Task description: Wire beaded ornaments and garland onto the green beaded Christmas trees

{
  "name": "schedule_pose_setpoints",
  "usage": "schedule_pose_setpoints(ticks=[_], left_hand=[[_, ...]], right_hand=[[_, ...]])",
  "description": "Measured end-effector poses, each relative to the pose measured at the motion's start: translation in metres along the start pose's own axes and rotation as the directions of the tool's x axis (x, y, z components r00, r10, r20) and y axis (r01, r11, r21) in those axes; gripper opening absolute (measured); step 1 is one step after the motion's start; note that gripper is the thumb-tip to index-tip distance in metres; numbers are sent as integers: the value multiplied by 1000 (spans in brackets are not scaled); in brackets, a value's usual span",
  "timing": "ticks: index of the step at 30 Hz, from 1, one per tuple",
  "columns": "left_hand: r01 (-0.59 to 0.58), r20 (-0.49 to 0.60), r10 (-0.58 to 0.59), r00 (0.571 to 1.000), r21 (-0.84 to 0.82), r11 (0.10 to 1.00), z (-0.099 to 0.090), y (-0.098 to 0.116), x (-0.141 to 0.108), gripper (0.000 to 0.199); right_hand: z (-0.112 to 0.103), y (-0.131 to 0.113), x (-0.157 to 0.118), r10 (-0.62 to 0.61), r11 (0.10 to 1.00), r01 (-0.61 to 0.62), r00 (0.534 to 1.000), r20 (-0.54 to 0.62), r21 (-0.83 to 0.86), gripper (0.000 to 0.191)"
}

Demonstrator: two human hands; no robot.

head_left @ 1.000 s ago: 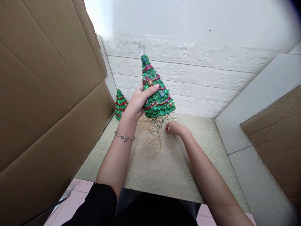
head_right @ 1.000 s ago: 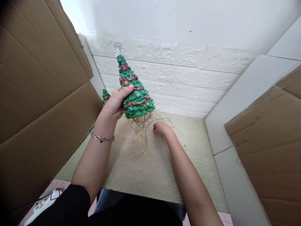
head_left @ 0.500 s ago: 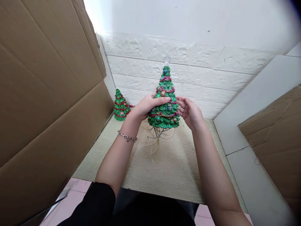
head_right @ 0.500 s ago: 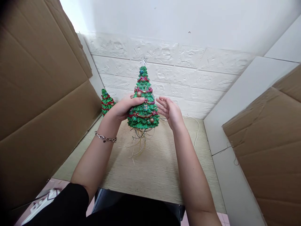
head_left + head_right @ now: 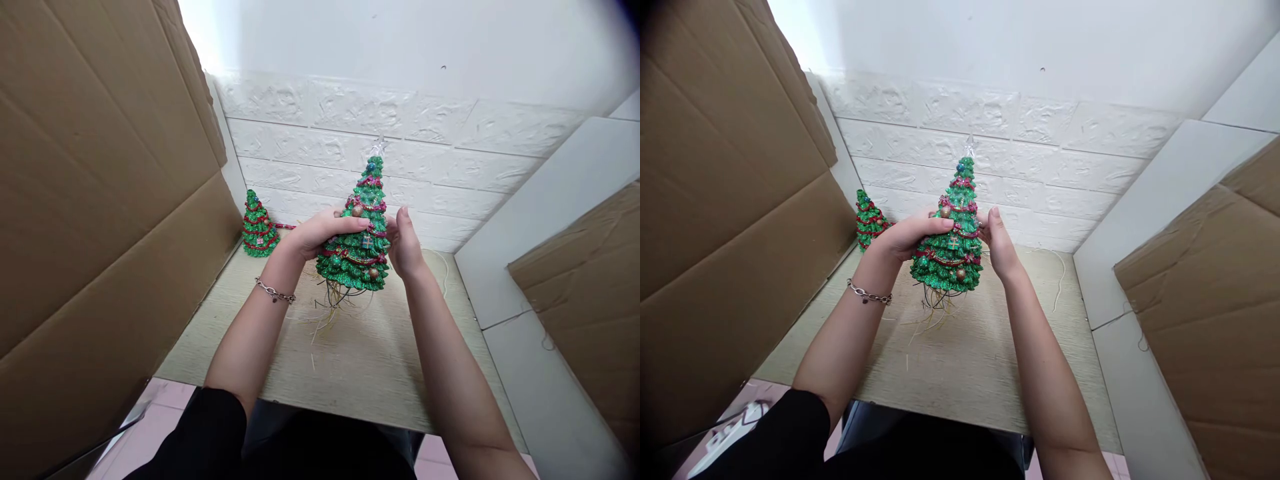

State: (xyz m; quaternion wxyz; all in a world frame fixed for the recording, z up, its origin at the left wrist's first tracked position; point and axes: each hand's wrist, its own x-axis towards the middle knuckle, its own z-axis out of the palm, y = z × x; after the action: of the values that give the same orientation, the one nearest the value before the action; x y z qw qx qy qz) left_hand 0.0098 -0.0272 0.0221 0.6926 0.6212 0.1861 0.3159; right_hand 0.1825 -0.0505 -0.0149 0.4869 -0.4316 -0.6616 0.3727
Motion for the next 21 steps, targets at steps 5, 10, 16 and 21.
schedule_pose_setpoints(ticks=[5,10,16,21], left_hand=[[-4,48,4,999,0,1000,-3,-3,1,44],[5,37,-5,999,1,1000,-5,-6,3,45],[16,47,-15,999,-7,1000,-7,-9,5,43],[43,22,-43,999,-26,999,-7,-11,5,37]], right_hand=[[1,2,-1,10,1000,-10,1000,0,16,102],[-7,-8,-1,32,999,-33,996,-87,-11,102],[-36,-20,-1,34,997,-62,864,-502,-39,65],[-61,-20,-6,88,996,-60,697,-712,64,49]])
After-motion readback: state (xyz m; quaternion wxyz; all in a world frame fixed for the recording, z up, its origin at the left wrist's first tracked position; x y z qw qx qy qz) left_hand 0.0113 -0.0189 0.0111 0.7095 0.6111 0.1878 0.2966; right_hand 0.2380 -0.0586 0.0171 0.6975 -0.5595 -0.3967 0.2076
